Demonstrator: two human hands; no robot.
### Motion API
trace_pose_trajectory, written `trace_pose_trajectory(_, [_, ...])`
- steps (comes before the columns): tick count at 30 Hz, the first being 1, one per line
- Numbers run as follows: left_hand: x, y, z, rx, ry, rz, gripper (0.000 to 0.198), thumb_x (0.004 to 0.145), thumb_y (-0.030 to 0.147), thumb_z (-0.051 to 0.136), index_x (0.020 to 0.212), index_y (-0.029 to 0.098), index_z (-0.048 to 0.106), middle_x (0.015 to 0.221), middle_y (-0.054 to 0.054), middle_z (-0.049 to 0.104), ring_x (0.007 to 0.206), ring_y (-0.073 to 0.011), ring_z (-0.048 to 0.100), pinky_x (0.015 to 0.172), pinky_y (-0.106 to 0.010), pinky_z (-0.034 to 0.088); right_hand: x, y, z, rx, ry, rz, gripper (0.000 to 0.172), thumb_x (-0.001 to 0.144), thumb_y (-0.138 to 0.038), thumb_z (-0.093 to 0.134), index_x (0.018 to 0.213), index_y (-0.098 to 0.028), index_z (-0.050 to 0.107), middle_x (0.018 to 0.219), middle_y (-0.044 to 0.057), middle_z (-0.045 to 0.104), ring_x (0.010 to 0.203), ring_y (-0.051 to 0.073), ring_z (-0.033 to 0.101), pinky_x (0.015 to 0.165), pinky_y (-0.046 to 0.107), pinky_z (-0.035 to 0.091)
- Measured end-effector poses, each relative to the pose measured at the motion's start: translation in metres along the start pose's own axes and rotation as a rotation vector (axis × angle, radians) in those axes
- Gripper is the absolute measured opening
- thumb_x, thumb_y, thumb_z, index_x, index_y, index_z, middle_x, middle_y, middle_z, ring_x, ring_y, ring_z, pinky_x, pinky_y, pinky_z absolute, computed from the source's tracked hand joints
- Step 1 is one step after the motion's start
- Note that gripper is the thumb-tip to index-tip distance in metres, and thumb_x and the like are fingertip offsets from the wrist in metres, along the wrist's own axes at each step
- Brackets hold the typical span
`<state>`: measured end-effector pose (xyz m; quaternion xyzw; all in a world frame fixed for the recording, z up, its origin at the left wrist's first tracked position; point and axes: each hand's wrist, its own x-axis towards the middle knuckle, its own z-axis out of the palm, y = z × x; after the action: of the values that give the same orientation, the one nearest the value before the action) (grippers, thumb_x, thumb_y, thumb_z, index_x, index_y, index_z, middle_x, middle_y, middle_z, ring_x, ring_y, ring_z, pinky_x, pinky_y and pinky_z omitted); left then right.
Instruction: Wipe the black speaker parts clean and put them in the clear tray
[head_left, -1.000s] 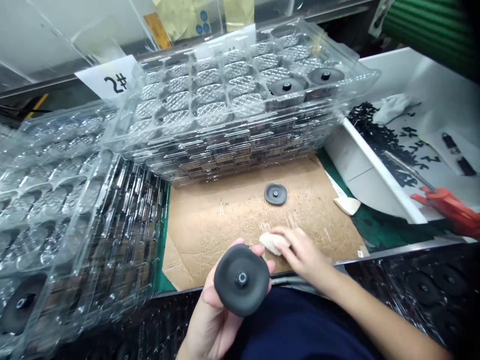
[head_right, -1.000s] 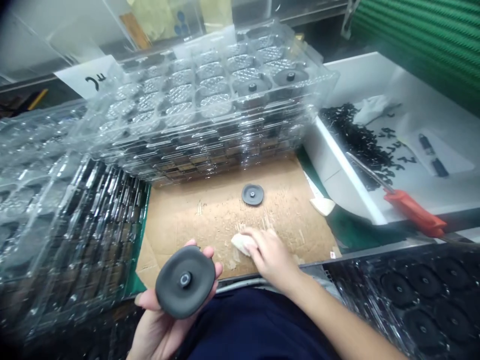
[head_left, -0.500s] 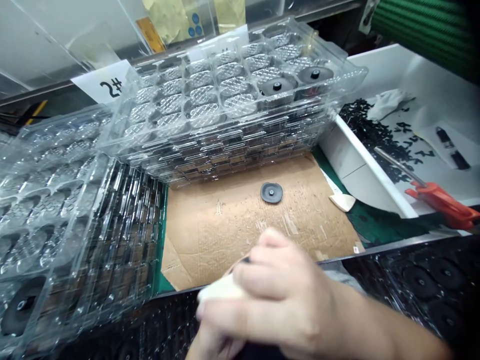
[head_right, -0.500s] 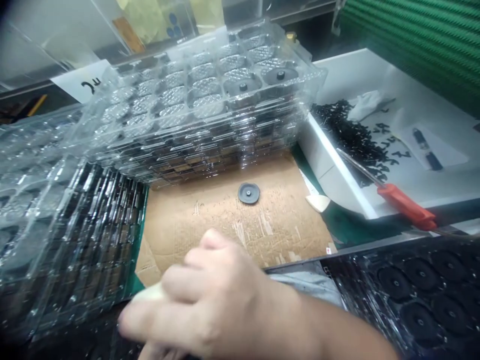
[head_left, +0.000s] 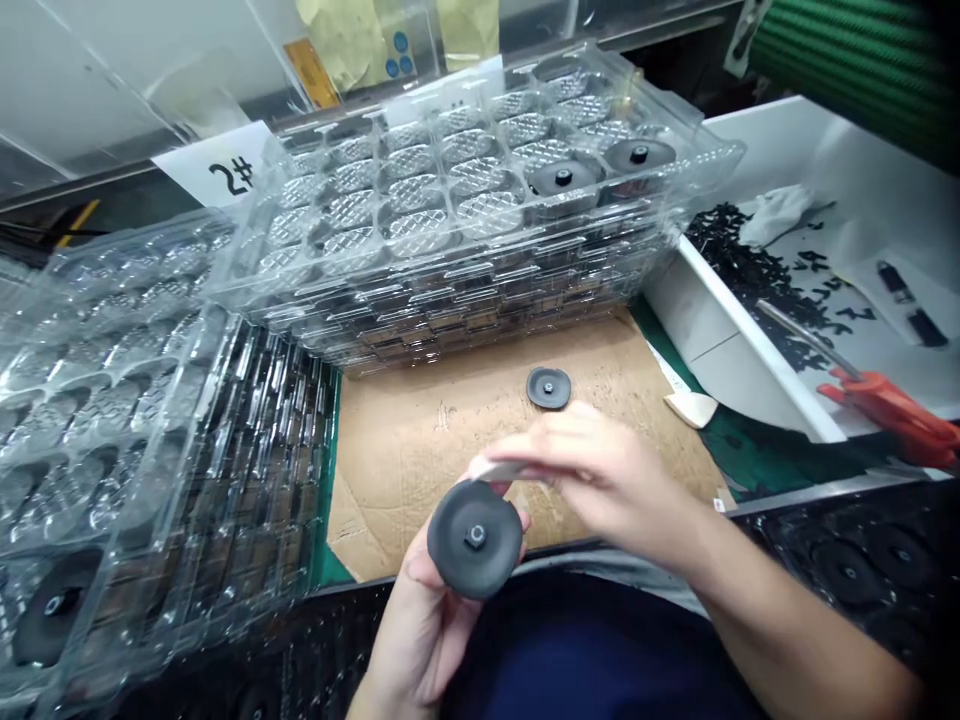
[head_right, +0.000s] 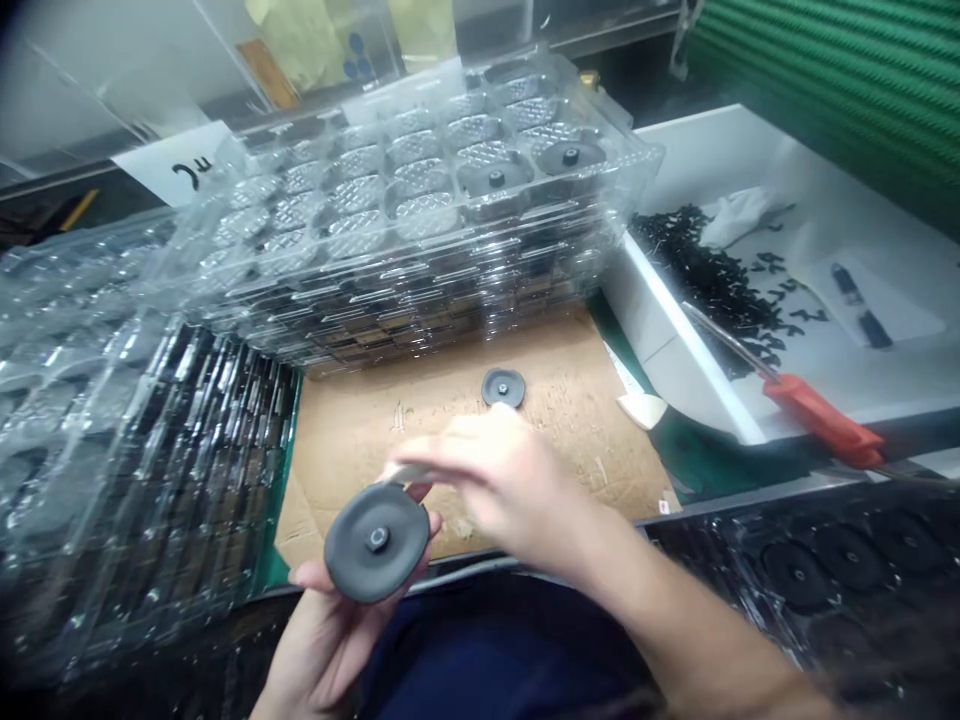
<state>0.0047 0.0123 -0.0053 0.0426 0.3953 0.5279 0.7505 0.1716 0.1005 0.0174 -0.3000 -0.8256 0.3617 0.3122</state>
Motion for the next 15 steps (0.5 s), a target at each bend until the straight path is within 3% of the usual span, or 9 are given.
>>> trace_pose_trajectory(3, [-0.003,0.007,-0.003,-0.047,0.053,-0.02,0.055,0.059,0.05,0.069,0.11,0.03,0.064,0.127,-0.005,0.057,0.102,-0.0265,0.061,0.089,-0.033,0.049,-0.022,0.03,0.012,-0.058,0.066,0.199,0.032,0.087,-0.011,0.048,0.112,-0.027,0.06,0.102,0.0,0.067,0.089,0.016,0.06,0.077,0.032,0.044])
trace_pose_trajectory(8, [-0.004,0.008,-0.008,-0.032,-0.033,-0.024,0.06,0.061,0.046,0.069,0.117,0.03,0.058,0.137,-0.007,0.047,0.113,-0.0289,0.054,0.09,-0.031,0.049,-0.059,0.056,0.052,-0.084,-0.006,0.272,0.026,0.085,-0.014,0.05,0.105,-0.024,0.065,0.08,0.002,0.069,0.07,0.017,0.062,0.064,0.033,0.047])
trace_pose_trajectory(11, [-0.004,0.006,-0.007,0.003,-0.049,-0.021,0.061,0.062,0.045,0.07,0.119,0.029,0.057,0.134,-0.009,0.05,0.113,-0.0292,0.054,0.096,-0.036,0.044,-0.051,0.047,0.045,-0.088,0.023,0.311,0.025,0.088,-0.017,0.049,0.107,-0.023,0.064,0.087,0.003,0.069,0.078,0.017,0.063,0.07,0.033,0.048])
trace_pose_trajectory(15, [-0.002,0.001,-0.003,-0.001,-0.034,0.026,0.061,0.06,0.041,0.074,0.118,0.032,0.057,0.122,-0.006,0.06,0.11,-0.0265,0.057,0.096,-0.038,0.044,-0.02,-0.002,0.022,-0.024,0.243,0.28,0.029,0.091,-0.02,0.046,0.118,-0.021,0.055,0.113,0.005,0.063,0.099,0.017,0.058,0.083,0.031,0.047])
